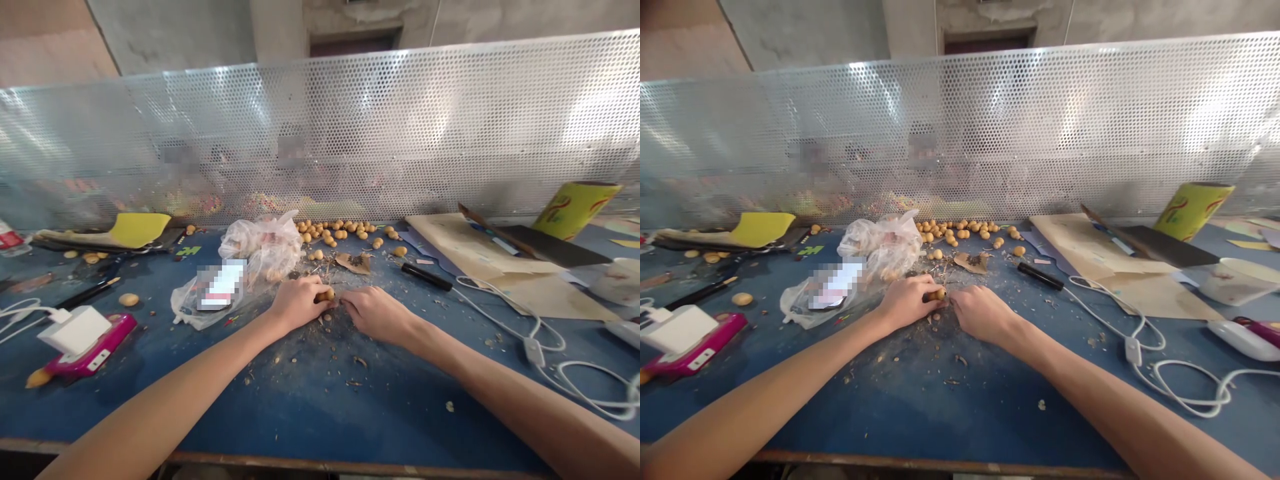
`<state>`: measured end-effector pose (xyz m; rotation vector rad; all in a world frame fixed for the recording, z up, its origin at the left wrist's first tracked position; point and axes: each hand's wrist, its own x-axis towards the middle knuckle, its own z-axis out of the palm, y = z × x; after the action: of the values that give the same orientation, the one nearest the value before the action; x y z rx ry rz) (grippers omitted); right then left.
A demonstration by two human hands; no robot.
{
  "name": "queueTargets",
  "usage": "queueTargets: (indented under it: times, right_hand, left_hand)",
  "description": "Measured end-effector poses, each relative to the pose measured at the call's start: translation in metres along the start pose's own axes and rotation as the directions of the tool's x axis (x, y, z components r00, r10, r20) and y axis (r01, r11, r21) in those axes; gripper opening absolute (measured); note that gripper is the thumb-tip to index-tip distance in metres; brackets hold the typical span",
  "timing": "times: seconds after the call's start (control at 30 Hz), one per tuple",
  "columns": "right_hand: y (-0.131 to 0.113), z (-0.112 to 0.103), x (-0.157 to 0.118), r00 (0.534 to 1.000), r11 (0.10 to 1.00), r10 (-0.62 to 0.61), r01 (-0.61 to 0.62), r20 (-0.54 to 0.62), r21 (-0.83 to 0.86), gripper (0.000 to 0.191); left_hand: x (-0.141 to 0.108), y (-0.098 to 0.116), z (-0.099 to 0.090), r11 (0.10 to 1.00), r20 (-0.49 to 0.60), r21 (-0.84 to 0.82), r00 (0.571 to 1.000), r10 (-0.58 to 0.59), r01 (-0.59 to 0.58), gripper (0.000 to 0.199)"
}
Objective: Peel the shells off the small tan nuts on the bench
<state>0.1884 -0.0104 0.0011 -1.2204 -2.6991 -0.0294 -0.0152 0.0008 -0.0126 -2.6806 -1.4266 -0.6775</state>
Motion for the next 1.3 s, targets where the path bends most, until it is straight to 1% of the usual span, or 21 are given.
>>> queueTargets:
  times: [0.17, 0.27, 0.4, 0.53, 0.6, 0.73, 0.8, 0.87, 0.93, 1.0, 1.1, 1.2, 1.3]
  right_hand:
    - [-0.001, 0.001, 0.001, 1.000, 0.999, 0.021, -0.021, 0.008, -0.025, 0.025]
    - [0.001, -0.001, 0.002, 1.000, 1.000, -0.004, 0.004, 0.006, 0.020, 0.025]
    - [0.005, -0.003, 0.000, 0.999, 0.995, -0.031, 0.033, -0.028, 0.092, 0.026]
    - [0.005, 0.003, 0.002, 0.999, 0.997, -0.013, 0.017, -0.045, 0.081, 0.025]
    - [0.005, 0.005, 0.004, 0.999, 0.996, -0.023, 0.027, -0.048, 0.084, 0.025]
    - [0.010, -0.003, 0.002, 0.997, 0.988, -0.067, 0.072, -0.043, 0.138, 0.025]
    - [0.015, -0.010, -0.001, 0.998, 0.986, -0.049, 0.054, -0.039, 0.160, 0.026]
    - [0.022, -0.017, -0.003, 0.997, 0.984, 0.029, -0.017, -0.065, 0.175, 0.028]
    - [0.029, -0.021, -0.005, 0.991, 0.980, 0.092, -0.073, -0.095, 0.184, 0.029]
    - [0.035, -0.023, -0.005, 0.988, 0.976, 0.115, -0.093, -0.103, 0.198, 0.031]
    - [0.037, -0.023, -0.004, 0.991, 0.972, 0.083, -0.056, -0.107, 0.227, 0.030]
    - [0.032, -0.023, -0.004, 0.994, 0.958, 0.002, 0.029, -0.107, 0.284, 0.029]
    - [0.026, -0.021, -0.003, 0.989, 0.932, -0.077, 0.117, -0.130, 0.343, 0.028]
  left_hand:
    - [-0.001, 0.002, 0.000, 0.999, 0.005, 0.043, 1.000, 0.006, -0.006, 0.023]
    - [-0.001, 0.003, -0.001, 0.999, 0.002, 0.046, 1.000, 0.000, 0.000, 0.025]
    - [0.000, 0.003, -0.002, 0.999, 0.004, 0.032, 1.000, 0.014, -0.014, 0.028]
    - [0.000, 0.002, -0.002, 1.000, 0.013, 0.031, 1.000, 0.005, -0.005, 0.026]
    - [0.000, 0.002, -0.002, 0.999, 0.016, 0.032, 1.000, 0.001, -0.002, 0.025]
    - [0.000, 0.000, 0.000, 0.999, 0.010, 0.031, 1.000, 0.007, -0.007, 0.031]
    - [-0.001, 0.000, 0.001, 0.999, 0.010, 0.043, 1.000, 0.018, -0.019, 0.034]
    - [-0.002, -0.001, 0.001, 0.998, 0.003, 0.056, 0.999, 0.032, -0.033, 0.036]
    - [-0.003, 0.000, -0.001, 0.998, -0.022, 0.054, 0.999, 0.045, -0.044, 0.037]
    - [-0.004, 0.000, -0.004, 0.998, -0.055, 0.033, 0.997, 0.057, -0.055, 0.036]
    - [-0.005, 0.000, -0.008, 0.998, -0.083, 0.000, 0.994, 0.070, -0.070, 0.033]
    - [-0.004, -0.001, -0.008, 0.998, -0.081, -0.005, 0.995, 0.058, -0.059, 0.030]
    - [-0.004, -0.002, -0.006, 0.999, -0.055, 0.011, 0.998, 0.031, -0.030, 0.030]
